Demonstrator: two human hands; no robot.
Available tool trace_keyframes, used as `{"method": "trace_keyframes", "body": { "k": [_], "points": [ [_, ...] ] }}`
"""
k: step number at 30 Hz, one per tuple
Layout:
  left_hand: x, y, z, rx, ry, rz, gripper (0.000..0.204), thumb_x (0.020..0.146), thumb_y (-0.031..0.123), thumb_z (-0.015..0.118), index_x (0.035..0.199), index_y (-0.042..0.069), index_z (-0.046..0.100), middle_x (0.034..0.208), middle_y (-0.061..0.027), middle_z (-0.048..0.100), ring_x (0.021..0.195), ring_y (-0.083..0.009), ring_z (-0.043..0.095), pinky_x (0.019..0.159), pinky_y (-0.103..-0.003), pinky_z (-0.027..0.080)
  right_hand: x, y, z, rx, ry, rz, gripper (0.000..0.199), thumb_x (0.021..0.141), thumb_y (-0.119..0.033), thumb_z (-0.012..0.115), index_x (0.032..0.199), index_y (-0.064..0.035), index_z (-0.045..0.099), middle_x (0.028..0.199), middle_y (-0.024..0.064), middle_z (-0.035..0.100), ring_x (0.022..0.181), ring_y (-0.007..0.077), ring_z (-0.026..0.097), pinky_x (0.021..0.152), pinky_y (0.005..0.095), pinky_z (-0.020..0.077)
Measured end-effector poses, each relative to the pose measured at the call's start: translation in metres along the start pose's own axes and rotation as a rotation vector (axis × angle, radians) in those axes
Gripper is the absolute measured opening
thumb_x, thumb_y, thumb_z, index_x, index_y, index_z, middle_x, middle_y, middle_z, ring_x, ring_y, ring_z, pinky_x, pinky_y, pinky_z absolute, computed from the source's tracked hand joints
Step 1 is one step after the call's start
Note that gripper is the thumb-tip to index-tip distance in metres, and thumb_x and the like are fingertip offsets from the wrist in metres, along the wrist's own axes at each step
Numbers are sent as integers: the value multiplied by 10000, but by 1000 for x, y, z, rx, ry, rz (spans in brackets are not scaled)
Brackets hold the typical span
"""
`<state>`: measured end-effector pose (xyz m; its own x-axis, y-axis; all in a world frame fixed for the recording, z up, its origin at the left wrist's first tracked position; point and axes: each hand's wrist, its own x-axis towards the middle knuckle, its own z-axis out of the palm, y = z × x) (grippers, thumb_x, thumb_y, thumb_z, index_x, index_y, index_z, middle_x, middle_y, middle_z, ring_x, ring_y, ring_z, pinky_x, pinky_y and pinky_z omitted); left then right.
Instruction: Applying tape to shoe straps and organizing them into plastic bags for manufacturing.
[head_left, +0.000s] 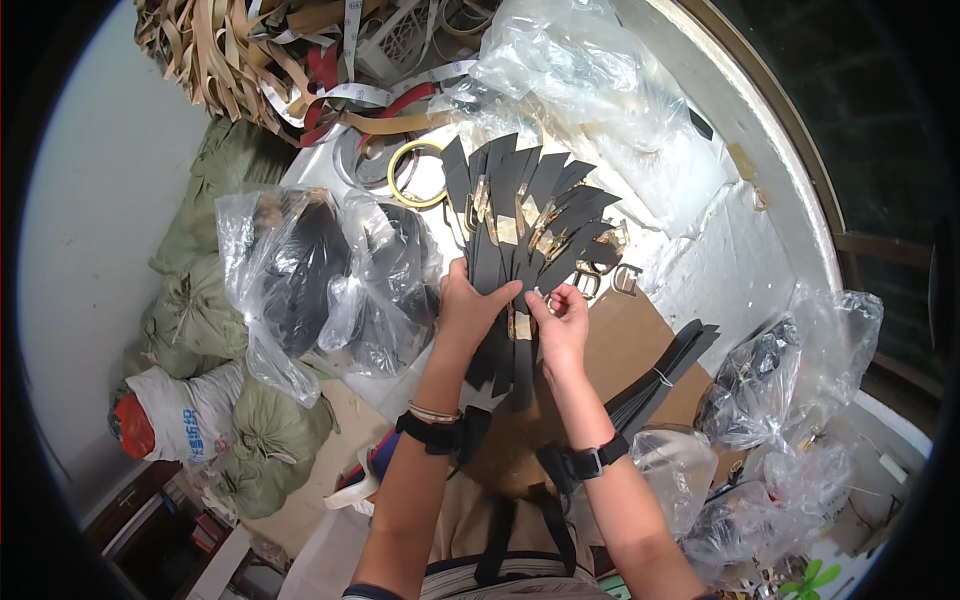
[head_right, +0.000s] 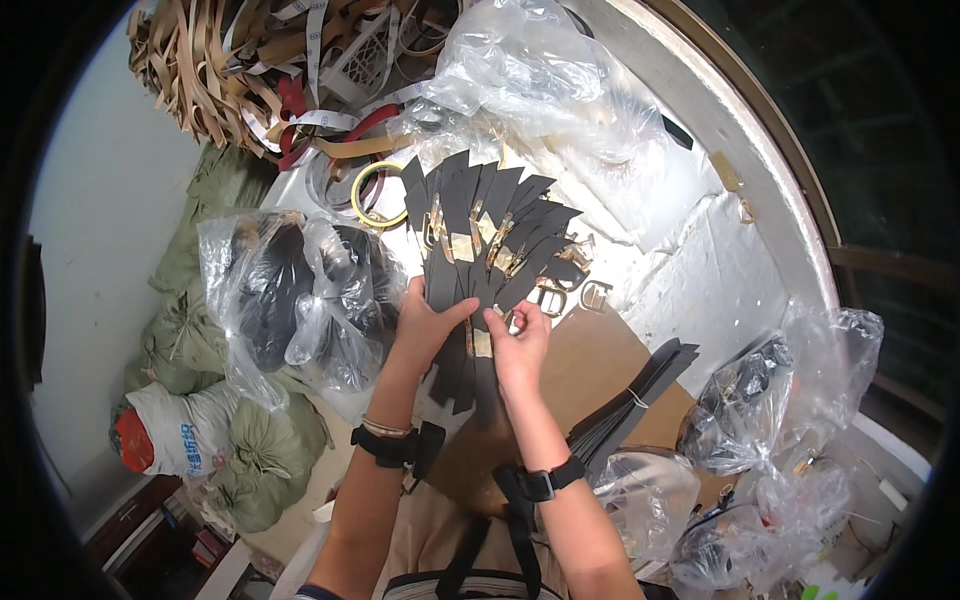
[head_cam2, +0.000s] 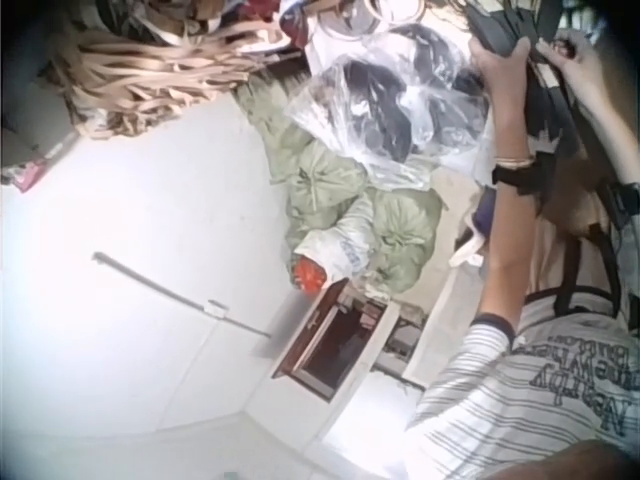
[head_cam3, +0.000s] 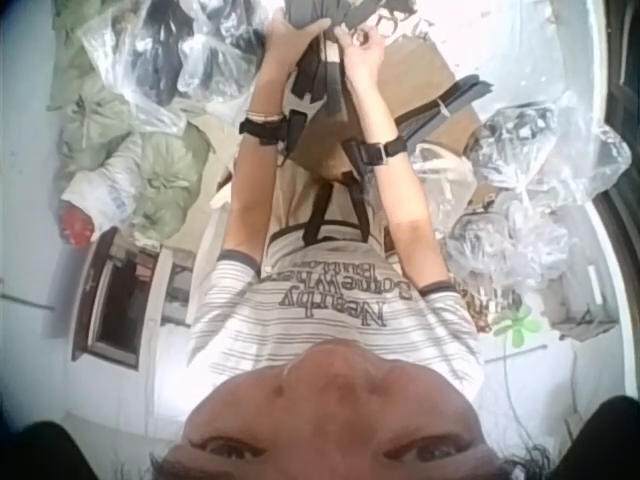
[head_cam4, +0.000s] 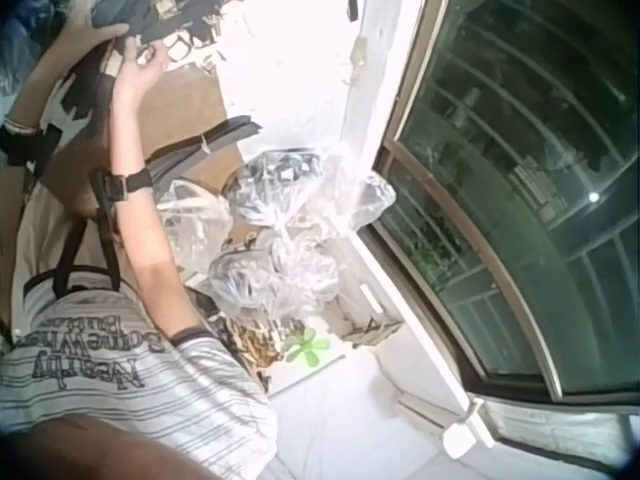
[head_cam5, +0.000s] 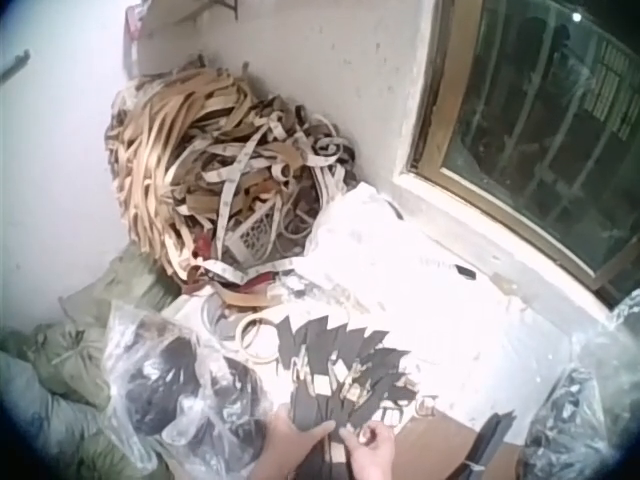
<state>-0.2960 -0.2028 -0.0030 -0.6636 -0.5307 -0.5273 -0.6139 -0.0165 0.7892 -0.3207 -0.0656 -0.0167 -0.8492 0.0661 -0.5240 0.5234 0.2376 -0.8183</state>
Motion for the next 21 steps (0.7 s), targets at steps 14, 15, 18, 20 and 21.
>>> {"method": "trace_keyframes", "body": {
  "k": [14,15,18,20,21],
  "points": [
    [-7,8,-10,-367,-226,0,512,823,66,771,1209,-72,465,1105,-156,642,943,-200,665,776,-319,567,11,-47,-25,135,-403,182,322,881,-167,742,1114,-40,560,851,11,595,705,37,522,584,202,419],
    [-11,14,-13,-368,-225,-6,512,823,66,771,1209,-72,465,1105,-156,642,943,-200,665,776,-319,567,11,-51,-31,98,-497,227,282,895,-177,727,1090,-47,569,813,-3,590,659,40,525,553,210,424],
    [-25,16,-19,-511,-339,-186,520,837,55,758,1241,-55,449,1125,-157,641,947,-199,672,780,-322,573,-2,-64,-46,61,-527,243,250,898,-186,723,1072,-74,581,795,-12,587,622,46,520,528,222,423],
    [-41,8,-22,-523,-340,-207,525,841,69,757,1249,-49,449,1130,-149,641,969,-192,662,809,-322,563,-13,-66,-56,11,-557,277,240,902,-200,721,1071,-85,595,837,-22,593,685,42,544,570,224,441],
    [-50,6,-21,-536,-353,-221,531,845,83,757,1258,-44,448,1135,-142,641,990,-184,652,837,-321,552,-17,-62,-63,6,-557,284,240,902,-200,721,1071,-85,595,837,-22,593,685,42,544,570,224,441]
  ]
}}
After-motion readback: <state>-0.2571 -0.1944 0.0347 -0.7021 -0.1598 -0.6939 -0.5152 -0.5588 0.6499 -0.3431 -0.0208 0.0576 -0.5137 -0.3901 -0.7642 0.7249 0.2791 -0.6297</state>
